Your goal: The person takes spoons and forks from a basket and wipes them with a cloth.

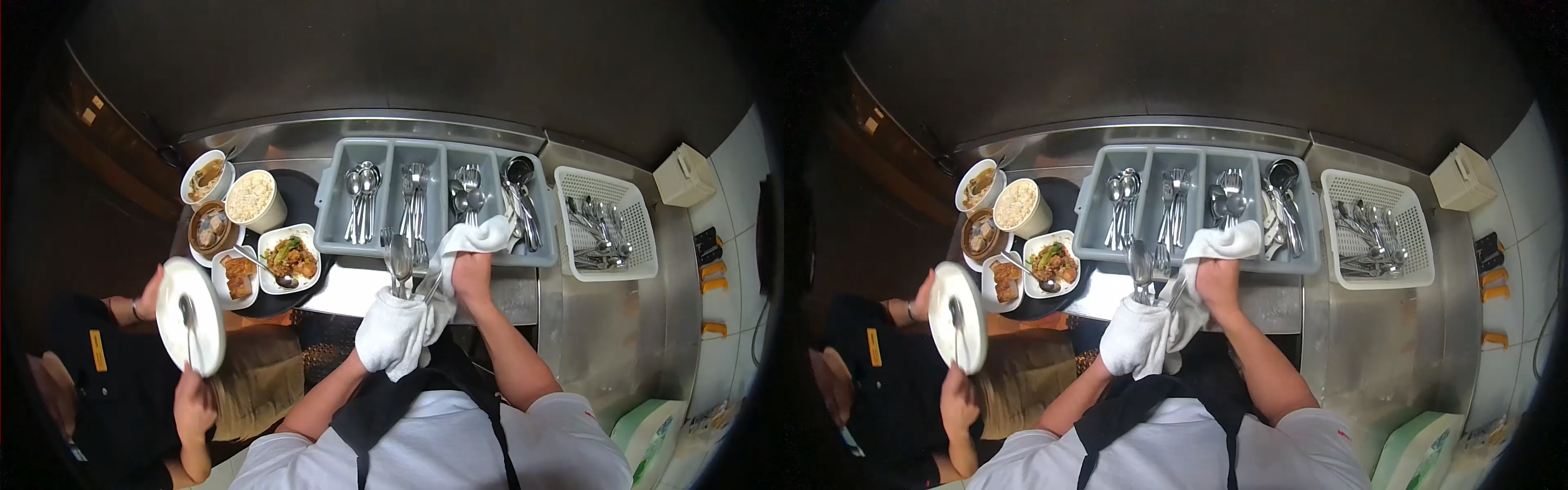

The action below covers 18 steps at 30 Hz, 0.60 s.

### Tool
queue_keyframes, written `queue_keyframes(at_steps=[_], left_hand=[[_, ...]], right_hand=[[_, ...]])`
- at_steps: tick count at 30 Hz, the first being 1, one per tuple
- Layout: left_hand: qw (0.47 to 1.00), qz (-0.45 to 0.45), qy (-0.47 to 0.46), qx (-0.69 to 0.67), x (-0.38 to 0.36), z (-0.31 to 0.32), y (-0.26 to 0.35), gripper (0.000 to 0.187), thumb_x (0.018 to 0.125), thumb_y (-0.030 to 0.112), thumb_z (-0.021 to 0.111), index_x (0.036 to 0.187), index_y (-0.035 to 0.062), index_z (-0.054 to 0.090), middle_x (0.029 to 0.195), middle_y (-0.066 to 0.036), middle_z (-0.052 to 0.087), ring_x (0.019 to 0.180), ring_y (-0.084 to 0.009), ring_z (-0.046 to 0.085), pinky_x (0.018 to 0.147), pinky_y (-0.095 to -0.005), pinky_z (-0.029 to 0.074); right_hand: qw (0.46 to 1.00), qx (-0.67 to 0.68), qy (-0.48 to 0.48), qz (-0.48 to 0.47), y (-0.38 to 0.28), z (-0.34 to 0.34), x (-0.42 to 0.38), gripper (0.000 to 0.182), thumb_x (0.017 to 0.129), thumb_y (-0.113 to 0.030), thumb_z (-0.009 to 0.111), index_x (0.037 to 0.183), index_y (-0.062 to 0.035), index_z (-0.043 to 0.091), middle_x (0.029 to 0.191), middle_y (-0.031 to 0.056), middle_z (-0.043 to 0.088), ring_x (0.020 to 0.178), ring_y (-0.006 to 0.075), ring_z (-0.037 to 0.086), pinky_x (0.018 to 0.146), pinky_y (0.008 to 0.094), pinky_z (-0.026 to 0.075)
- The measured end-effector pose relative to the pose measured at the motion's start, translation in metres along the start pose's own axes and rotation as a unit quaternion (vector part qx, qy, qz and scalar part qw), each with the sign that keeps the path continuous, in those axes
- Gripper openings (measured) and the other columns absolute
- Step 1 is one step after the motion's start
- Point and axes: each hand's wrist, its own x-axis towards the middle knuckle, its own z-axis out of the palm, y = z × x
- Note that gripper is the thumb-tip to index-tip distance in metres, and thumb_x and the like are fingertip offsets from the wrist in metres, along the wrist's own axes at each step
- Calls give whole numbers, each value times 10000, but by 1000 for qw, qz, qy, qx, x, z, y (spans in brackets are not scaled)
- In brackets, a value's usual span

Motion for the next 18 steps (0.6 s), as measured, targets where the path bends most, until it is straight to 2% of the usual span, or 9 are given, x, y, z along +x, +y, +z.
queue_keyframes(at_steps=[2, 4, 5, 8, 10, 12, 13, 15, 18], left_hand=[[998, 64, 22, -16, 1, 6, -30, 106, 852, 88, 547, 778, 21, 584, 690, -85, 615, 579, -187, 583, 574, -305, 480], [992, -24, 15, -121, -2, 0, -18, 144, 860, 103, 543, 753, 18, 586, 672, -100, 603, 580, -207, 588, 575, -321, 478], [871, -219, 57, -437, 0, 8, -10, 218, 889, 134, 515, 726, 10, 589, 661, -110, 597, 588, -231, 590, 586, -339, 479], [976, -114, 48, -178, -7, 2, -34, 219, 910, 142, 500, 778, -2, 598, 684, -97, 613, 606, -233, 603, 618, -340, 496], [984, -41, 71, -160, -5, -6, -35, 181, 927, 135, 502, 863, -4, 598, 726, -88, 618, 630, -196, 591, 610, -313, 493], [990, 3, 121, -77, -7, -13, -39, 145, 934, 136, 537, 914, 6, 598, 794, -81, 618, 679, -121, 584, 591, -268, 484], [932, -144, 105, -316, -12, -11, -36, 184, 953, 175, 511, 958, 6, 584, 836, -98, 613, 718, -157, 583, 617, -308, 496], [836, -120, 67, -532, -17, -11, -43, 220, 967, 201, 483, 989, 0, 571, 825, -102, 598, 705, -183, 575, 607, -321, 497], [736, -128, 86, -660, -14, -14, -34, 270, 981, 246, 453, 999, -4, 551, 769, -96, 563, 632, -207, 557, 547, -314, 479]], right_hand=[[1000, -3, 0, -24, 7, 27, -30, 189, 906, -41, 420, 955, 40, 582, 937, 121, 621, 886, 227, 593, 797, 375, 471], [986, -55, -146, -61, -6, 21, -33, 187, 912, -53, 416, 937, 35, 580, 939, 128, 614, 889, 222, 589, 785, 364, 473], [994, 3, -109, 25, 8, 24, -27, 189, 922, -77, 423, 897, 18, 584, 923, 117, 612, 868, 204, 588, 753, 346, 473], [966, 118, -144, 179, -7, 20, -3, 180, 936, -117, 432, 929, 8, 561, 925, 97, 609, 860, 156, 581, 719, 323, 471], [978, -16, -202, 39, -12, 35, -28, 191, 961, -125, 420, 964, -2, 566, 937, 75, 600, 868, 149, 572, 740, 321, 474], [960, 82, -209, 167, -10, 46, -32, 212, 985, -168, 416, 895, -50, 567, 873, 39, 560, 791, 132, 550, 666, 330, 481], [944, 122, -211, 221, -1, 48, -22, 231, 989, -180, 407, 890, -52, 571, 877, 40, 564, 796, 130, 554, 664, 329, 481], [887, 175, -278, 323, 4, 42, 5, 264, 998, -212, 372, 912, -55, 565, 876, 41, 569, 796, 120, 558, 654, 320, 478], [939, 118, -264, 187, -5, 42, -4, 135, 903, -63, 478, 986, -16, 574, 909, 73, 614, 830, 150, 600, 743, 314, 496]])
